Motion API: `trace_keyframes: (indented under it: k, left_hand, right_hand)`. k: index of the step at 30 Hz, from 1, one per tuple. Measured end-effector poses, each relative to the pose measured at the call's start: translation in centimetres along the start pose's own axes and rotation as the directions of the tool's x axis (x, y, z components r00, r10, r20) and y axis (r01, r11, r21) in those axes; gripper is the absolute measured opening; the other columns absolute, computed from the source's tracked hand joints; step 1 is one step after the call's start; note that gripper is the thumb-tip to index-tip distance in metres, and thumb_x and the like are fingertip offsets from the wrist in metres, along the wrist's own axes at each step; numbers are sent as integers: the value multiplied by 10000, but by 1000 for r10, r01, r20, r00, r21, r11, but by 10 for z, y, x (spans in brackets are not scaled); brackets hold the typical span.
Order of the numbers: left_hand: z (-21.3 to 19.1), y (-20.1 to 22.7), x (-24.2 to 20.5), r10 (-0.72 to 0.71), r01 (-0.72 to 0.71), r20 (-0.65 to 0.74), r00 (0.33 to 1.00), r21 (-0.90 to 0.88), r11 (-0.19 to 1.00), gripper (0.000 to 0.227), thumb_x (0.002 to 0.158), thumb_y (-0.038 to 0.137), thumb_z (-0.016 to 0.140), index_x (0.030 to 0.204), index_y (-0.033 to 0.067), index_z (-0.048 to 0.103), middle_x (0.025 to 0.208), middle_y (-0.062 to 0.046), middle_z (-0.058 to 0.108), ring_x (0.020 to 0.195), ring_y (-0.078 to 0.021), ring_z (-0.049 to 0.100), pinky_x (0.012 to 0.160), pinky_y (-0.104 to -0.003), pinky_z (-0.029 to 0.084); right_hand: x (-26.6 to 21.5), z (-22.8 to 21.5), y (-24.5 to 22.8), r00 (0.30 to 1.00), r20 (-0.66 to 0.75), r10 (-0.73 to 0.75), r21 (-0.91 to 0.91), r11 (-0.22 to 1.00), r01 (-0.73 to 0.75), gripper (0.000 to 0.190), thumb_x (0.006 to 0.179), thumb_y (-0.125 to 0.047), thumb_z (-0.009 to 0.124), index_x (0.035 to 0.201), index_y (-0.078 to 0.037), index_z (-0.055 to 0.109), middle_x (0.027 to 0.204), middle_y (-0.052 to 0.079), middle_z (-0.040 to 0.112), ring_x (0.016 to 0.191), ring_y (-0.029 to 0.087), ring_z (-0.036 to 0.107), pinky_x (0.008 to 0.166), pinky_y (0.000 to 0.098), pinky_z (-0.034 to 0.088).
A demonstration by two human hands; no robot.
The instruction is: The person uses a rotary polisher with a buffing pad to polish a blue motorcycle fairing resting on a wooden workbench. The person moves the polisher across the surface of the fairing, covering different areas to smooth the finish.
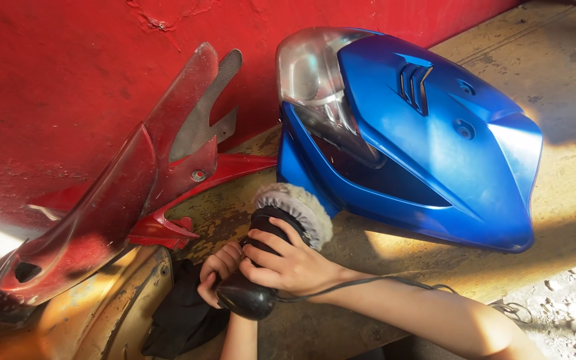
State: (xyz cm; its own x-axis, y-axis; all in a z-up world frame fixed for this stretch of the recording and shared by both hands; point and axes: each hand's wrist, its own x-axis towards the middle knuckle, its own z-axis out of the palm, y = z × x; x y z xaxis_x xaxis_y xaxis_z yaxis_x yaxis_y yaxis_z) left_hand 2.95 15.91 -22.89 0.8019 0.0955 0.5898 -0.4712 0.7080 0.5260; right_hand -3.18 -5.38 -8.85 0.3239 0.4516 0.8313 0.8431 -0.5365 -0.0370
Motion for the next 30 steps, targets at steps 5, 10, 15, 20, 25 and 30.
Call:
trace_keyframes:
  k: [5, 10, 15, 20, 25, 30]
  left_hand:
    - [-36, -16, -6, -226, 29, -265, 937, -588, 808, 198, 691, 278, 410, 704, 130, 279, 719, -45, 336, 739, -170, 368, 730, -312, 353]
    - [-18, -11, 5, 59, -63, -37, 998, -128, 990, 297, 816, 303, 491, 680, 112, 309, 635, -31, 343, 686, -185, 381, 784, -378, 369]
    - [-4, -7, 1, -57, 38, -95, 994, -191, 981, 266, 748, 299, 484, 675, 112, 310, 682, -36, 356, 722, -187, 382, 774, -373, 362]
    - [-14, -8, 11, 38, -34, 47, 998, -81, 996, 318, 793, 341, 486, 656, 100, 330, 616, -71, 369, 665, -214, 381, 773, -388, 362]
    - [-32, -21, 3, 74, -84, -63, 995, -179, 980, 301, 810, 332, 479, 683, 105, 326, 654, -40, 364, 690, -196, 374, 761, -378, 351]
    - [-26, -15, 1, 22, -38, -70, 997, -229, 973, 285, 812, 313, 489, 685, 103, 346, 670, -42, 379, 712, -195, 379, 741, -374, 345]
  right_hand:
    - [10, 6, 6, 999, -17, -41, -27, 999, 41, 298, 896, -153, 682, 1181, -131, 599, 1232, 90, 663, 1285, 322, 600, 1151, 598, 421]
    - [1, 30, 3, 1000, -24, -10, -31, 999, 10, 293, 887, -150, 684, 1166, -126, 595, 1228, 90, 660, 1283, 319, 595, 1147, 605, 422]
    - [-1, 8, -12, 999, 8, 50, -50, 998, -49, 338, 849, -153, 696, 1171, -123, 599, 1228, 91, 659, 1281, 321, 593, 1138, 614, 421]
    - [5, 16, -4, 999, 16, 39, 1, 999, -39, 382, 838, -148, 706, 1202, -114, 596, 1245, 103, 648, 1297, 340, 577, 1141, 625, 401]
    - [-7, 38, -3, 999, 28, 39, 3, 999, -39, 390, 837, -144, 693, 1213, -107, 596, 1250, 116, 644, 1293, 348, 574, 1135, 626, 394]
    - [-1, 8, -15, 996, 43, 82, -29, 996, -81, 386, 822, -144, 678, 1200, -123, 602, 1246, 105, 655, 1280, 341, 590, 1122, 619, 408]
